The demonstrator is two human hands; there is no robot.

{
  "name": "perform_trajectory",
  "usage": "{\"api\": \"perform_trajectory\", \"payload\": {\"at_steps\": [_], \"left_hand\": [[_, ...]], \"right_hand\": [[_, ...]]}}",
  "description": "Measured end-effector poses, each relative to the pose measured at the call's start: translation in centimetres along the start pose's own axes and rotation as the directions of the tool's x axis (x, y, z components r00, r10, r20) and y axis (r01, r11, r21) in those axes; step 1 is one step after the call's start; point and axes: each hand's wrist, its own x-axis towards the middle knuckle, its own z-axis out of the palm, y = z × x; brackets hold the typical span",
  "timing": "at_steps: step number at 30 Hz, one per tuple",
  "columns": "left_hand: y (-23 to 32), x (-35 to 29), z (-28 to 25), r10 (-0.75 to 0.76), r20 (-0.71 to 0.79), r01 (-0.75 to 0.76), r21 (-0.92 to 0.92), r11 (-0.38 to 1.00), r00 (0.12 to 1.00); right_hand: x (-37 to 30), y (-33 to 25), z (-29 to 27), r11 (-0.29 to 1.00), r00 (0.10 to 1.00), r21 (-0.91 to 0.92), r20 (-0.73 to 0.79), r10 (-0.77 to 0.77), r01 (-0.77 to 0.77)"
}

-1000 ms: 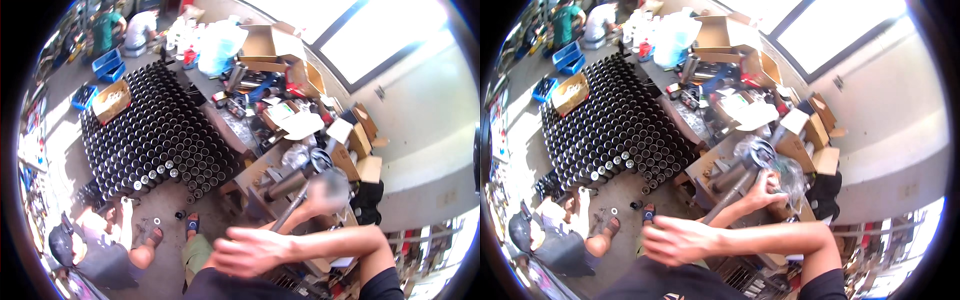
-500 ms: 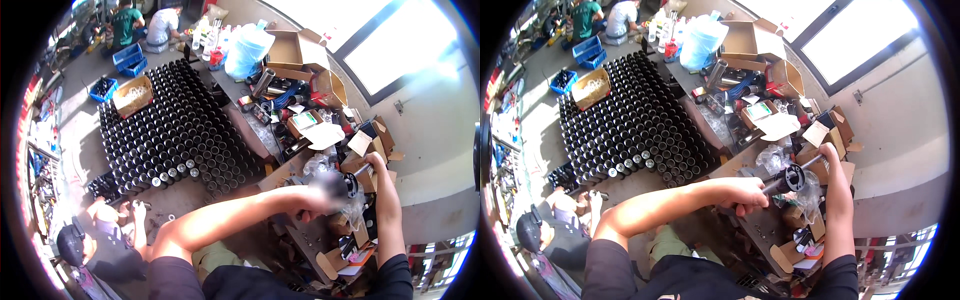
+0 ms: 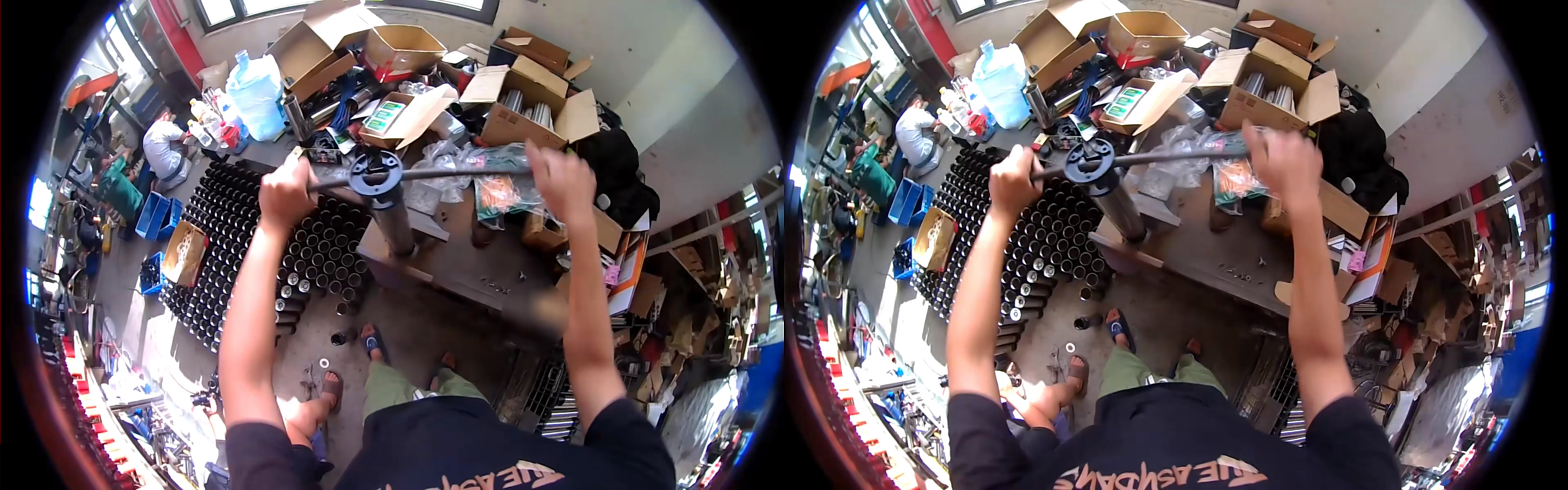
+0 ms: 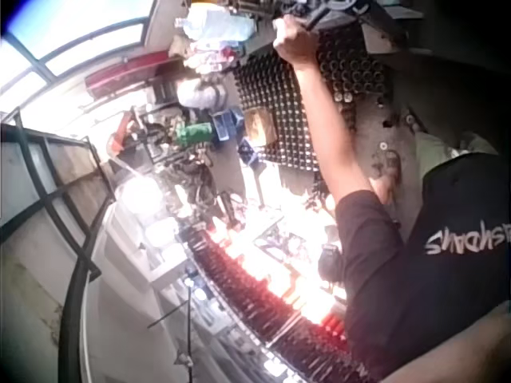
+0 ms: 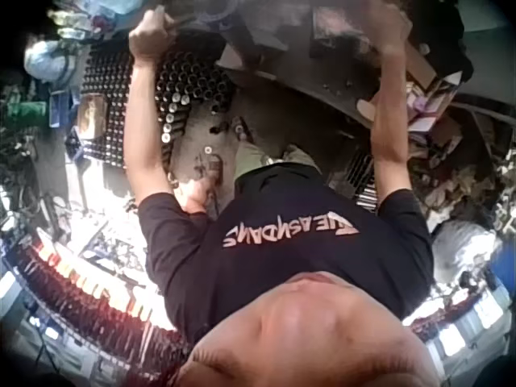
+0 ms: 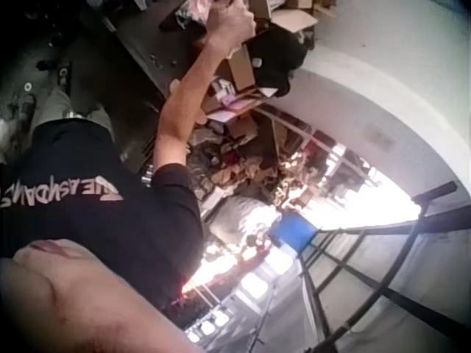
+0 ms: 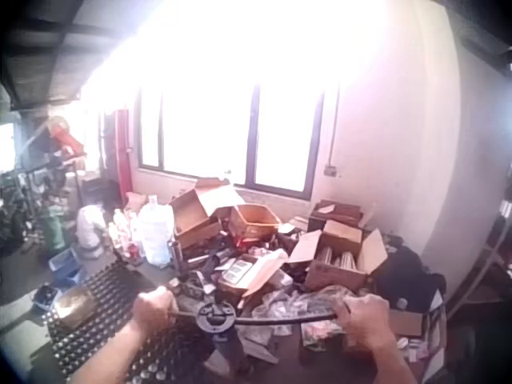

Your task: The person assembles metal cylinders by placing them into a specialized press, rotating a handle to secure components, and then placing the finished cylinders into a wire cart.

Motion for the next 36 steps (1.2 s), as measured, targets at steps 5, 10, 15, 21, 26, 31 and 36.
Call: {"api": "perform_trajectory", "payload": {"at_steps": [5, 10, 15, 21, 26, 31, 36], "left_hand": [[-0.3, 4.7, 3.6, 0.023, -0.055, -0.024, -0.010, 1.000, 0.998], [1.2, 3.2, 8.6, -0.301, -0.275, 0.351, 0.153, 0.924, 0.913], [-5.3, 4.0, 10.6, 0.039, -0.375, 0.051, 0.228, 0.972, 0.926], [-1.2, 14.3, 19.7, 0.087, -0.763, -0.532, -0.359, 0.767, 0.640], [8.8, 18.3, 17.8, 0.052, -0.735, -0.708, -0.630, 0.319, 0.676], [12.3, 20.6, 13.6, 0.376, -0.536, -0.639, -0.730, 0.243, 0.756], [5.3, 13.4, 13.2, 0.148, -0.133, -0.197, -0.578, 0.792, 0.980]], "right_hand": [[-7.7, 0.0, -5.7, 0.990, 0.941, 0.055, 0.307, -0.139, 0.128], [2.7, -0.3, -6.9, 0.952, 0.382, 0.296, 0.873, -0.304, 0.081], [-3.2, -0.7, -0.3, 0.679, 0.179, 0.559, 0.817, -0.548, -0.476], [-20.6, -15.7, -0.8, 0.031, 0.314, 0.395, 0.775, -0.548, -0.918], [-24.3, -36.8, 2.1, -0.546, 0.697, 0.545, 0.710, -0.103, -0.636], [-19.0, -46.4, 5.9, -0.632, 0.680, 0.588, 0.722, 0.128, -0.505], [-19.1, -45.4, 8.4, -0.194, 0.843, 0.840, 0.530, 0.091, -0.507]]}}
